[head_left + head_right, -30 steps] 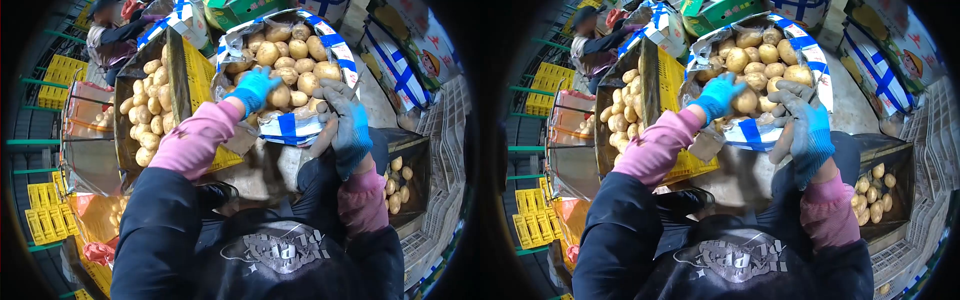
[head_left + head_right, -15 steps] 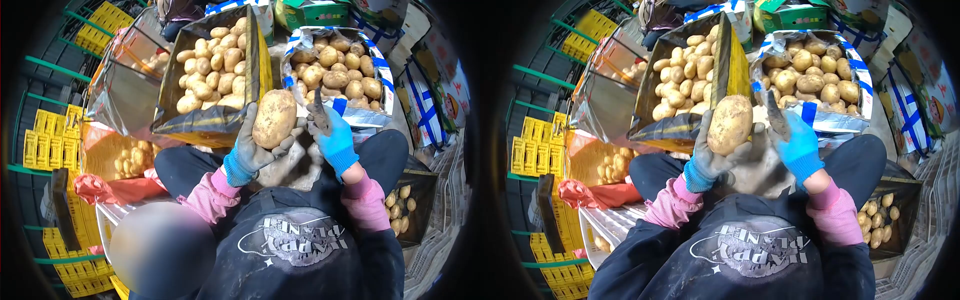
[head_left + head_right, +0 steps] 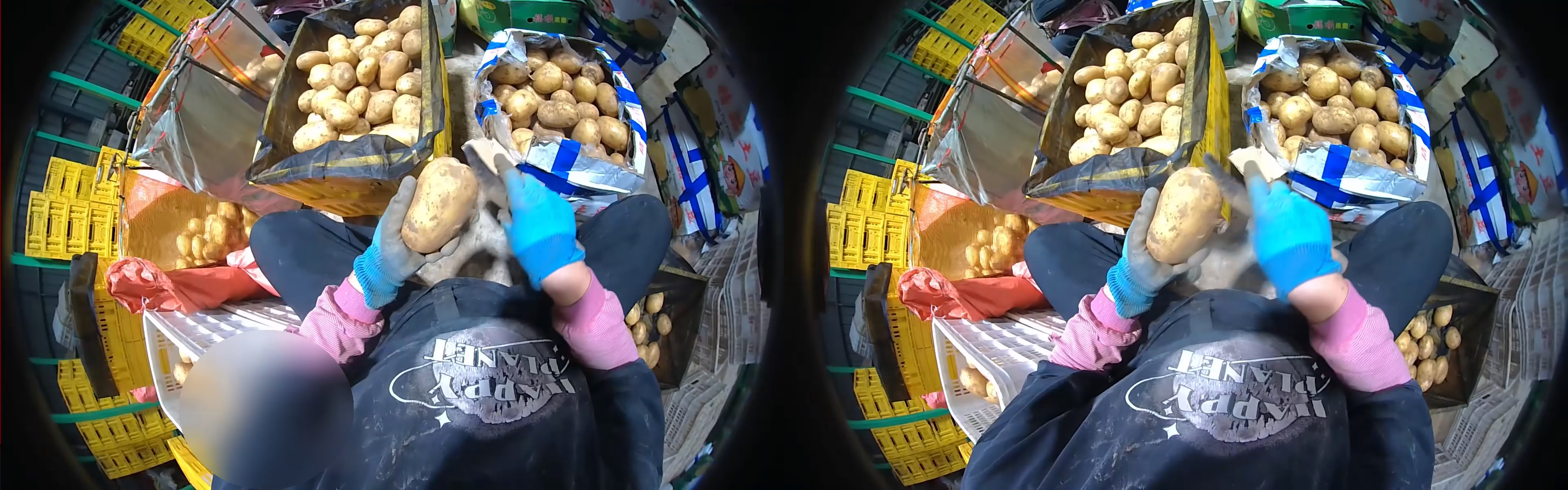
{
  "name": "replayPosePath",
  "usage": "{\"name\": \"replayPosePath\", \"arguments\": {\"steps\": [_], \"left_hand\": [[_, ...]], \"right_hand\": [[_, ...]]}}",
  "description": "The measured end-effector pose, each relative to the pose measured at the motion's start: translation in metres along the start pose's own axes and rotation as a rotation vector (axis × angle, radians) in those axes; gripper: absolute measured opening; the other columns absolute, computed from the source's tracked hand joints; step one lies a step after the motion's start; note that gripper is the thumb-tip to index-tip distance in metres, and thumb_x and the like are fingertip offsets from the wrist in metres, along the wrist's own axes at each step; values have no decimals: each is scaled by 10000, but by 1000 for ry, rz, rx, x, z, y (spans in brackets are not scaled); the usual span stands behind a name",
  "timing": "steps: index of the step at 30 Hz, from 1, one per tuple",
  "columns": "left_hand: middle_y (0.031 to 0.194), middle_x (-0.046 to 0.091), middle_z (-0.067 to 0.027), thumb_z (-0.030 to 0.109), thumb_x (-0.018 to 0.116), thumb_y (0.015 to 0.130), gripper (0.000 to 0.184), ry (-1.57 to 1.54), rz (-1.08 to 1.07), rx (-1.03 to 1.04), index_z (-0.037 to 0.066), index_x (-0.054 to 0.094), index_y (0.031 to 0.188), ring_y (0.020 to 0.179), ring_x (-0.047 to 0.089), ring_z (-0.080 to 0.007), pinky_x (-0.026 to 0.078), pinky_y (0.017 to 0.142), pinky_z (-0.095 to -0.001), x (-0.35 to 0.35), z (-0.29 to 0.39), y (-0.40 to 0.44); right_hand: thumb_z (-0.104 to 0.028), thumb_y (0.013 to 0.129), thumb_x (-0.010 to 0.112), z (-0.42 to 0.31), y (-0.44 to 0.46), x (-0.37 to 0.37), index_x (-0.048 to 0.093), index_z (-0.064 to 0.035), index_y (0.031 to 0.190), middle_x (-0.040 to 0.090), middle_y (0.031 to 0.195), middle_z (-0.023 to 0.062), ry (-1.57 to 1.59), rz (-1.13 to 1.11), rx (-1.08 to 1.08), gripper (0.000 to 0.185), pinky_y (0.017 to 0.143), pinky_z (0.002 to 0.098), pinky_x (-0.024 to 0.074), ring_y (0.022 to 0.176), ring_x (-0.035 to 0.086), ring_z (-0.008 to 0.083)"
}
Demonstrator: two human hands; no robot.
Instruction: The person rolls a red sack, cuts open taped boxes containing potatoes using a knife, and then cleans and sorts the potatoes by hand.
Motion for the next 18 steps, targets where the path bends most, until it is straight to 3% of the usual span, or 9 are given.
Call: {"name": "replayPosePath", "arguments": {"steps": [1, 4, 6, 8, 10, 11, 13, 18], "left_hand": [[1240, 592, -185, 540, 334, 1010, 652, -73, -149, -12, 25, 402, 1404, 1025, 647, -223, 563, 791, -334, -1, 0, -1], [1225, 589, -221, 545, 317, 1010, 675, 225, 321, 128, 4, 390, 1408, 950, 667, -234, 567, 732, -309, 21, -3, -5], [1235, 582, -237, 556, 314, 1005, 694, 259, 195, 128, 2, 371, 1420, 963, 669, -248, 569, 741, -300, 8, 1, -7], [1248, 570, -256, 569, 312, 1000, 709, 194, 203, 116, 9, 357, 1434, 982, 665, -268, 572, 751, -308, 1, 0, -8], [1265, 552, -278, 583, 313, 994, 720, 33, 342, 87, 25, 346, 1447, 1007, 654, -295, 576, 760, -333, -1, -3, -9], [1295, 545, -246, 555, 375, 982, 708, -119, 107, 8, 19, 346, 1443, 1063, 626, -282, 537, 844, -350, 1, -3, -6], [1301, 544, -235, 539, 435, 951, 721, -302, -33, -87, 13, 352, 1436, 1081, 617, -274, 521, 870, -350, 3, -5, -4], [1314, 543, -207, 497, 585, 871, 772, -348, 120, -74, -4, 368, 1418, 1125, 593, -255, 483, 935, -349, 8, -6, -5]], "right_hand": [[-117, 779, 637, 1, 0, -3, 463, -84, 1352, 604, 890, 150, 33, -8, -26, 599, 644, 426, 520, 774, 643, 318], [-116, 776, 638, 2, 0, -4, 468, -86, 1344, 610, 914, 161, 136, -63, -14, 594, 691, 441, 513, 818, 642, 332], [-119, 772, 639, 0, -1, -8, 477, -90, 1331, 613, 928, 168, 192, -81, 4, 583, 700, 449, 511, 832, 642, 340], [-124, 767, 640, -7, -1, -23, 489, -92, 1312, 615, 939, 174, 242, -61, 0, 566, 696, 457, 511, 835, 641, 346], [-123, 761, 643, -19, -2, -31, 509, -100, 1283, 615, 938, 177, 222, -115, -56, 540, 693, 458, 512, 838, 640, 355], [-123, 757, 644, -21, -4, -33, 520, -103, 1269, 615, 938, 179, 211, -141, -81, 527, 692, 459, 512, 840, 639, 359], [-126, 760, 644, -12, 3, -29, 530, -101, 1254, 615, 933, 186, 103, -140, -68, 508, 692, 461, 514, 845, 638, 364], [-123, 748, 661, 6, 10, -26, 560, -72, 1212, 626, 933, 182, 146, -11, -47, 478, 704, 458, 515, 854, 638, 367]]}}
Point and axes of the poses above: each hand's wrist, its own y-axis towards the middle knuckle, its own x-axis out of the palm, z = x × y, the point moved 2 cm from there along y, towards the middle knuckle
